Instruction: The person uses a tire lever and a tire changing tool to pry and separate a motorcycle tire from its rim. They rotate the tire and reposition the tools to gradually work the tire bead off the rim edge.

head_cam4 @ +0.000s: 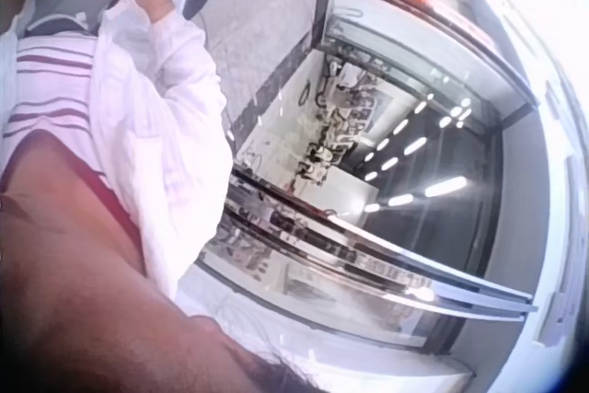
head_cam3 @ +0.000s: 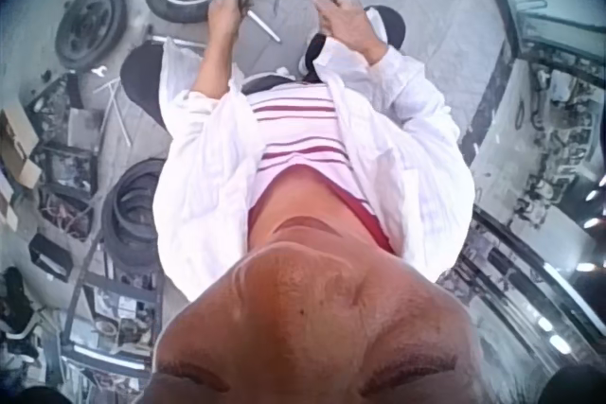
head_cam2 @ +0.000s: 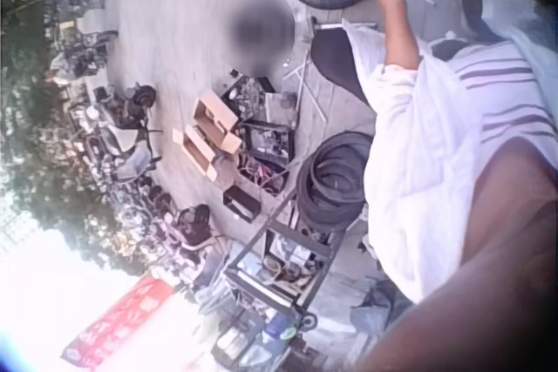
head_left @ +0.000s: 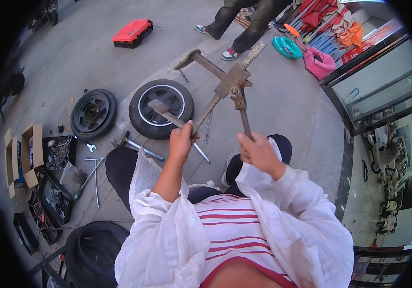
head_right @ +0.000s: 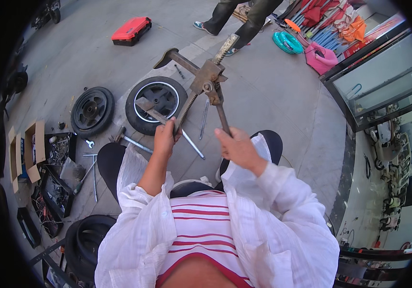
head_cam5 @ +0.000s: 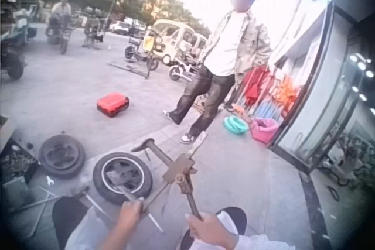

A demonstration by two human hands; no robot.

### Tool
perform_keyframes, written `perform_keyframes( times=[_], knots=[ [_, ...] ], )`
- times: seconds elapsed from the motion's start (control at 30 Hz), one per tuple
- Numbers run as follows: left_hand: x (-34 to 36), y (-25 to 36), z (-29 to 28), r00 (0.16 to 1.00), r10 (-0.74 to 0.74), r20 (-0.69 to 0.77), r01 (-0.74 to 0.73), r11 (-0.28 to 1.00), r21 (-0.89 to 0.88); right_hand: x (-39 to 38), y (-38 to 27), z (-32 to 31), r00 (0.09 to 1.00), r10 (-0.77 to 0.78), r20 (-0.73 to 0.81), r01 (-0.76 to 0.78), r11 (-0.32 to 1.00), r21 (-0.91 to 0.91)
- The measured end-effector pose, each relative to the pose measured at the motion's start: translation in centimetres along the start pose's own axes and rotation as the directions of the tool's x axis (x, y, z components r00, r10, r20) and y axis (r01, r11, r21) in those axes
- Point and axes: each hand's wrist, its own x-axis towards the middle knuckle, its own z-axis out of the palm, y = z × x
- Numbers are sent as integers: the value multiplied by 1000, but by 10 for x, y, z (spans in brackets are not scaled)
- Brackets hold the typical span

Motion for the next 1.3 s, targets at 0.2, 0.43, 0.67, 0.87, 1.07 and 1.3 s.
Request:
perform_keyframes(
  times=[0.2, 0.43, 0.67, 0.87, 1.07, 1.3],
  knots=[
    [10, -25, -13, 998, 41, -43, -43, 998, -48, -29, -77, -51, 986, 151, 73, -79, 802, -592],
    [26, -93, 3, 984, -168, 62, 174, 979, -110, 3, 30, 22, 980, 152, 128, -147, 988, -54],
    [66, -191, -19, 903, -427, 33, 428, 903, -39, 61, 75, -1, 919, 308, 248, -267, 946, -184],
    [97, -252, -32, 838, -545, 21, 545, 834, -87, 108, 100, 8, 889, 417, 190, -350, 886, -304],
    [147, -290, -60, 725, -664, -184, 504, 694, -514, 138, 118, 5, 838, 520, 162, -481, 846, -230],
    [211, -265, -127, 587, -646, -487, -27, 586, -810, 151, 125, 4, 790, 597, 139, -567, 797, -207]
  ],
)
